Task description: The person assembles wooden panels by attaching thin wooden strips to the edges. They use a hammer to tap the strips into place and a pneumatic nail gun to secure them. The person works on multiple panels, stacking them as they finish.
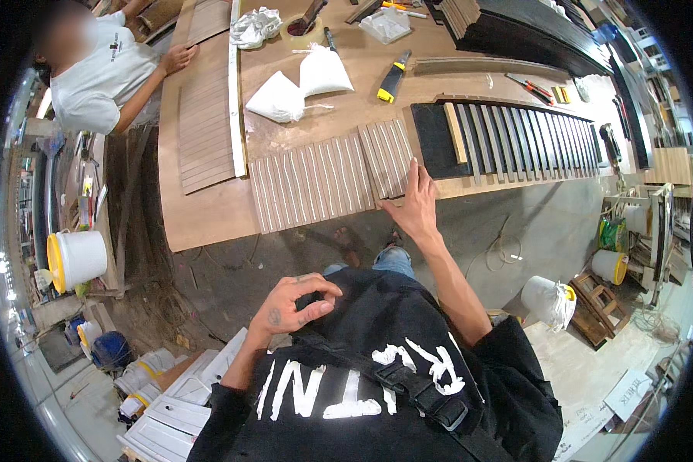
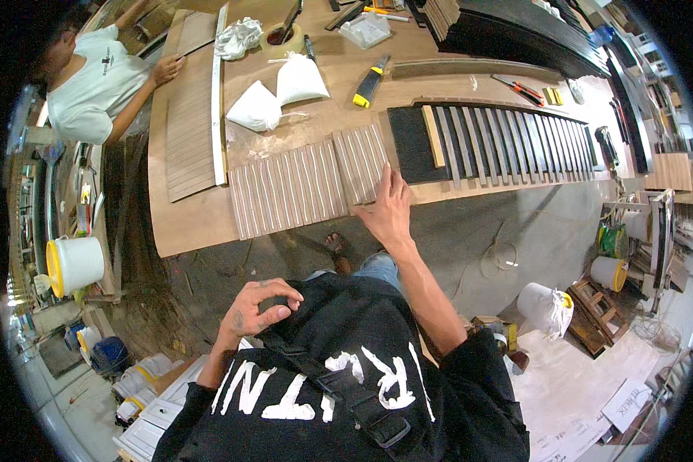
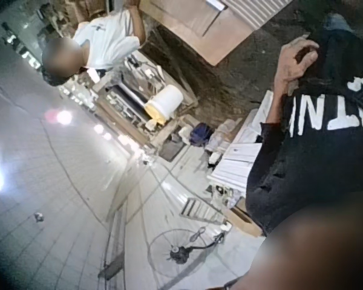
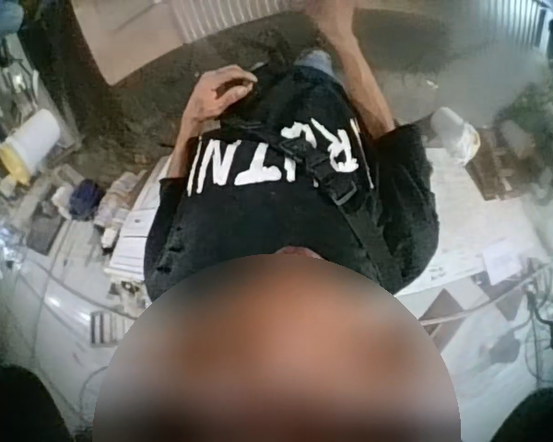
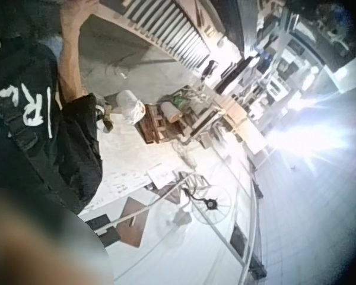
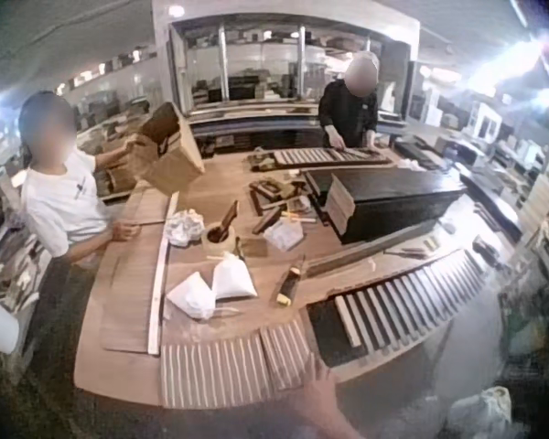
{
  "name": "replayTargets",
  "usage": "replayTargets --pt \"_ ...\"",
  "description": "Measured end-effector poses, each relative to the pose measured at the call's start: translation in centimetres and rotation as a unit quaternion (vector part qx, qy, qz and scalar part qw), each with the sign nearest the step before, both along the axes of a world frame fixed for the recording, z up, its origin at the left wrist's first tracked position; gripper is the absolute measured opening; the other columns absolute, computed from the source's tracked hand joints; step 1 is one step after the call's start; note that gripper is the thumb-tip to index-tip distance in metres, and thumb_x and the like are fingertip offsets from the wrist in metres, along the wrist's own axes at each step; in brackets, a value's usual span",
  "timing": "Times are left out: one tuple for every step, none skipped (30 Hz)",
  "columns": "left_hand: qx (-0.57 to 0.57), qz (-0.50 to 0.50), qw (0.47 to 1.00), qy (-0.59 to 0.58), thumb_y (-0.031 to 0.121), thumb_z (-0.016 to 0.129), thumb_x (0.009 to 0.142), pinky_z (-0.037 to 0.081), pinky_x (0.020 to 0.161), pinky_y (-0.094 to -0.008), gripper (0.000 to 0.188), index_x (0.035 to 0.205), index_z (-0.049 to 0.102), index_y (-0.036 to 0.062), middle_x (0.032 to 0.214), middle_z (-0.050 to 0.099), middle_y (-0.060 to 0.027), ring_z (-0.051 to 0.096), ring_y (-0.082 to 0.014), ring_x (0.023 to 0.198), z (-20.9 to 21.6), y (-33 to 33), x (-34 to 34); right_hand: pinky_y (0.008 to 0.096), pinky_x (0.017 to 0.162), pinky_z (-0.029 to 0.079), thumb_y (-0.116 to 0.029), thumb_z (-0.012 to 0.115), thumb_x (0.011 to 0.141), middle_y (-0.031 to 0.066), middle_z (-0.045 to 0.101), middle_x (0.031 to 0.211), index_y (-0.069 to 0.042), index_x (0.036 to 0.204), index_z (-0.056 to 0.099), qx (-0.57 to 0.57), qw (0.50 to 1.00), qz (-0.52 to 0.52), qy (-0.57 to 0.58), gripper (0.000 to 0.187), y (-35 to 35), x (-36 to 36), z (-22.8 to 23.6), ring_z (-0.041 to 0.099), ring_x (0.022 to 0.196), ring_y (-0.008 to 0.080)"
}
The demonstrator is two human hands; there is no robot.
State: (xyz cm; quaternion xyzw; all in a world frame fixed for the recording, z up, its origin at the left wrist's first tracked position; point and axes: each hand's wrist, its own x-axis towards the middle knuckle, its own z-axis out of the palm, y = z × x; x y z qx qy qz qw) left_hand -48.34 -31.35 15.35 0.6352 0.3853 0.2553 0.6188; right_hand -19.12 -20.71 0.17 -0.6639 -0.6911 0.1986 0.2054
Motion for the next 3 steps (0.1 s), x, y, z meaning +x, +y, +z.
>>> replayTargets --pt "-0.008 0.003 1.0 -0.005 0.031 0.072 0.094 0.053 0.079 -0.0351 0.033 0.111 0.071 0.0026 0.092 0.07 -0.0099 0.068 -0.0233 0.085 0.09 0.03 -0.01 0.0564 0.114 0.031 -0.03 0.088 0.075 0.0295 0.032 0.151 0.001 0.159 0.014 0.003 1.0 -0.011 -0.012 0.117 0.23 -0.56 -0.26 0.035 0.135 0.0474" --pt "-0.016 0.007 1.0 -0.01 0.03 0.072 0.093 0.053 0.08 -0.0344 0.033 0.112 0.071 0.0025 0.092 0.07 -0.0094 0.068 -0.0229 0.085 0.18 -0.02 -0.1 0.0567 0.114 0.031 -0.031 0.088 0.076 0.0294 0.031 0.152 0.001 0.159 0.013 0.007 0.999 -0.021 -0.024 0.116 0.48 -1.16 -0.14 0.035 0.136 0.0473" --pt "-0.038 0.003 0.999 0.0 0.032 0.074 0.093 0.053 0.08 -0.0351 0.034 0.112 0.072 0.0046 0.096 0.07 -0.009 0.068 -0.0245 0.087 0.04 -0.18 -0.28 0.0578 0.114 0.03 -0.036 0.083 0.079 0.0278 0.031 0.153 0.001 0.159 0.013 -0.01 0.999 -0.035 -0.038 0.112 0.59 -1.46 0.12 0.034 0.137 0.0474"
